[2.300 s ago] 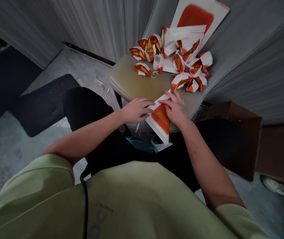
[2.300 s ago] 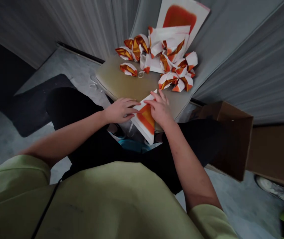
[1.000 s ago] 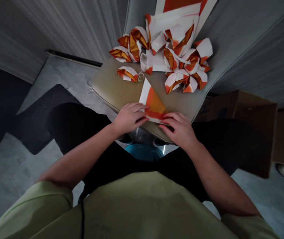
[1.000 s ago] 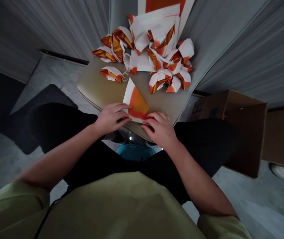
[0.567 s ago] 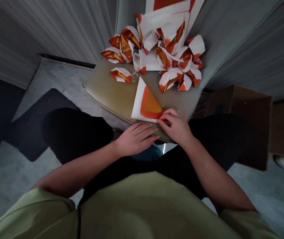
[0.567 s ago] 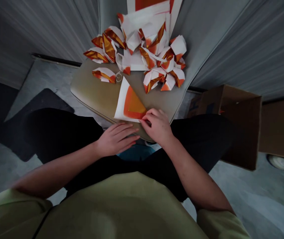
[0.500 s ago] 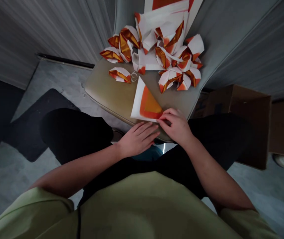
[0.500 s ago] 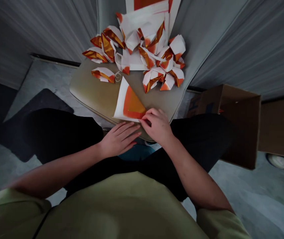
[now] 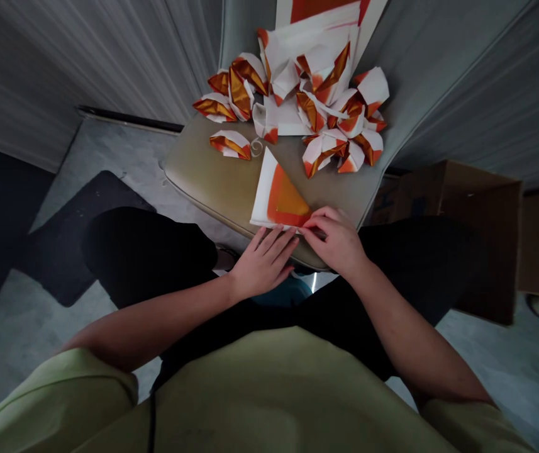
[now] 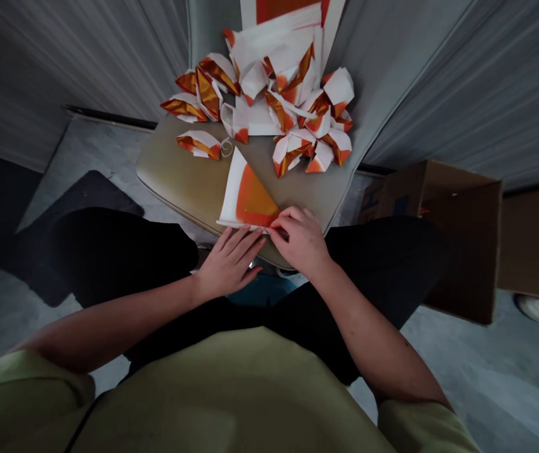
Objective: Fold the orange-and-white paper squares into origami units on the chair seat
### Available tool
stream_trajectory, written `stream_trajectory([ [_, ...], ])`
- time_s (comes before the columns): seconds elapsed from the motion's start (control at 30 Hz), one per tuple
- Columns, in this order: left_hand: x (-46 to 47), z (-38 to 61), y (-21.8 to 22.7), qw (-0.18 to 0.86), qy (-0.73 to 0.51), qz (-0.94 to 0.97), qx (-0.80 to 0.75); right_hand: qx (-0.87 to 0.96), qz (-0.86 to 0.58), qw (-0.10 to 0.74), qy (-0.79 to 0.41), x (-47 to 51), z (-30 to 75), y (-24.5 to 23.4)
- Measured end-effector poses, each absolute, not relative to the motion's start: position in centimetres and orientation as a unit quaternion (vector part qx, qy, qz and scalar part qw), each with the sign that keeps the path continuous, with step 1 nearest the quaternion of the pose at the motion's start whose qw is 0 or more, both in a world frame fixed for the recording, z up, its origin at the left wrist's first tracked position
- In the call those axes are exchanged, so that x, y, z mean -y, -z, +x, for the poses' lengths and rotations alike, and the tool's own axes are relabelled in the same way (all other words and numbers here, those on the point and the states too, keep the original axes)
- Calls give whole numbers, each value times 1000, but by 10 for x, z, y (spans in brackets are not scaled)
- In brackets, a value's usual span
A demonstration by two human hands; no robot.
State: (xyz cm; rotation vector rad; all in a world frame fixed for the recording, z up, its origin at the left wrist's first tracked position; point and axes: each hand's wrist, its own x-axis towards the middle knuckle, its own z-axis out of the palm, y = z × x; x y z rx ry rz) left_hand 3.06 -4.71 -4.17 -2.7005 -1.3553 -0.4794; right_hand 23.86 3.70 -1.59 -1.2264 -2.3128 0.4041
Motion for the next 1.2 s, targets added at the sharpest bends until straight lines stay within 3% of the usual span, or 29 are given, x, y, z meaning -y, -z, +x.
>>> stream_trajectory([
  [0.37, 43, 29, 48, 34, 174, -882, 436, 834, -448, 319, -36, 26, 233, 1],
  [0.67, 43, 27, 56, -1, 116, -891, 440, 833, -534, 97, -103, 79, 193, 29],
  [1.0, 42, 29, 58, -22, 153, -885, 439, 784, -606, 65, -118, 64, 195, 20],
  [1.2, 43, 31, 52, -25, 157, -882, 443, 715, -679, 123, -109, 80, 257, 34],
])
